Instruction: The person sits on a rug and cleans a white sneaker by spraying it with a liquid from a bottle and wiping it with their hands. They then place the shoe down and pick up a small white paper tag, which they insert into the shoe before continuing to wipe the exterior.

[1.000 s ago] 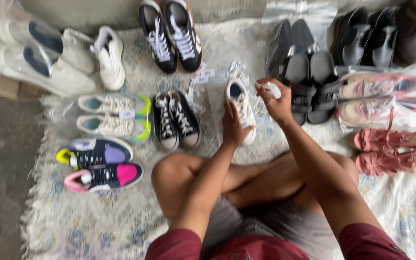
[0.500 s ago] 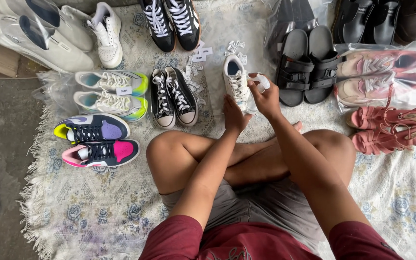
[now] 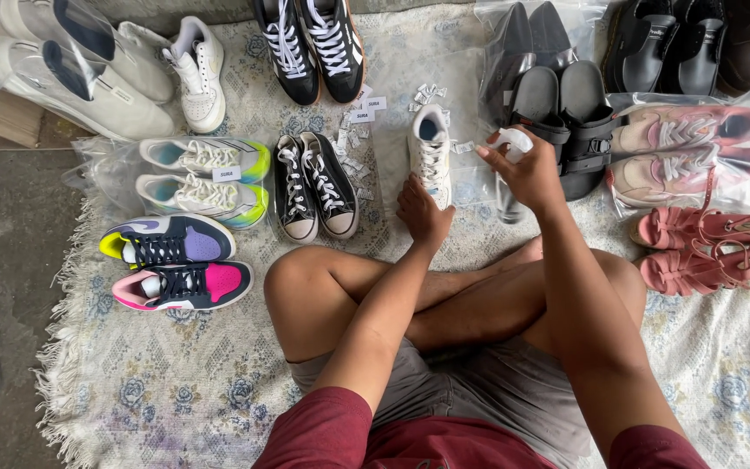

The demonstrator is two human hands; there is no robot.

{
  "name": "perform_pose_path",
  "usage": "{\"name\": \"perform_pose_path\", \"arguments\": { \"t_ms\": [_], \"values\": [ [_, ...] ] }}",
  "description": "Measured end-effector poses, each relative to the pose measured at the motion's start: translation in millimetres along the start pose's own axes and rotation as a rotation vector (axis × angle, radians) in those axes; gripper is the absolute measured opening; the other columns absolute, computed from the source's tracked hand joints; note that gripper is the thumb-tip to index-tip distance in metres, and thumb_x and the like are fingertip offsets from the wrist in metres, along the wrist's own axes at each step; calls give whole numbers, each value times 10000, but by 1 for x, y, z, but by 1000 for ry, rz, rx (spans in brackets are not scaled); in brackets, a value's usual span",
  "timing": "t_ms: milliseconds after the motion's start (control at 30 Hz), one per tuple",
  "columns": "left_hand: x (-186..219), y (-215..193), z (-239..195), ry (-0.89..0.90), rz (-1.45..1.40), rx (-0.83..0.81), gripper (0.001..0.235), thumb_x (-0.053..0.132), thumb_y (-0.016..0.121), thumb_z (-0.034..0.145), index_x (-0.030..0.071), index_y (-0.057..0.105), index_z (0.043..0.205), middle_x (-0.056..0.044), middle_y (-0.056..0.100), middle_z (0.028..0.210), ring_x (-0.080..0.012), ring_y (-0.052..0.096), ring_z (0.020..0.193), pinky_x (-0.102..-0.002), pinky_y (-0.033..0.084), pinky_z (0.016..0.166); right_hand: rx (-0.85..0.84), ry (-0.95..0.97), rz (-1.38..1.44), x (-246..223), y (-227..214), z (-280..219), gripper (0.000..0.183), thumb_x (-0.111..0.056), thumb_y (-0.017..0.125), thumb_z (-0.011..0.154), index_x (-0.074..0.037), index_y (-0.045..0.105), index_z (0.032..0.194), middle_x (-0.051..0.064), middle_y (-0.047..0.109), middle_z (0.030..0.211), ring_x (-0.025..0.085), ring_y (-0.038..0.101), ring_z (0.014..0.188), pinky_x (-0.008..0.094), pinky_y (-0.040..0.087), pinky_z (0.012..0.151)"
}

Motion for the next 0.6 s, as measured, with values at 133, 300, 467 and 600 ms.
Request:
{"name": "perform_pose_path", "arguments": {
  "t_ms": [133, 300, 467, 600],
  "values": [
    [-3, -5, -3, 48, 70, 47, 1165, 304, 920, 612, -1, 271, 1530, -207, 445, 1414, -390, 453, 1317, -548, 510, 948, 18, 62, -160, 2, -10, -7, 203, -298, 851, 953, -154, 732, 1032, 42, 664, 658, 200, 675, 678, 329, 510, 741],
    [-13, -4, -7, 57, 79, 171, 1163, 271, 935, 560, 26, 315, 1513, -186, 434, 1419, -394, 461, 1300, -534, 530, 917, 25, 30, -337, -37, -20, -12, 391, -282, 848, 943, 57, 752, 1114, 270, 722, 1063, 446, 684, 1030, 493, 521, 929],
    [-17, -2, -9, 60, 99, 166, 1163, 272, 931, 554, 32, 324, 1516, -177, 434, 1416, -389, 466, 1295, -526, 540, 909, -72, 57, -370, -52, -8, -7, 423, -267, 813, 897, 67, 740, 1146, 288, 733, 976, 484, 686, 962, 531, 530, 868],
    [-15, -5, -11, 73, 71, 178, 1165, 235, 924, 533, 27, 330, 1514, -184, 450, 1404, -396, 481, 1275, -539, 532, 921, -106, 63, -351, -51, 4, 4, 349, -215, 810, 873, 67, 758, 1073, 272, 737, 935, 470, 697, 891, 498, 542, 790]
  ]
}}
Point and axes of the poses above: each hand's wrist, its own z-axis towards the middle knuckle, its own y-axis out of the palm, x = y × z, the point moved 5 cm from there along z, towards the middle knuckle
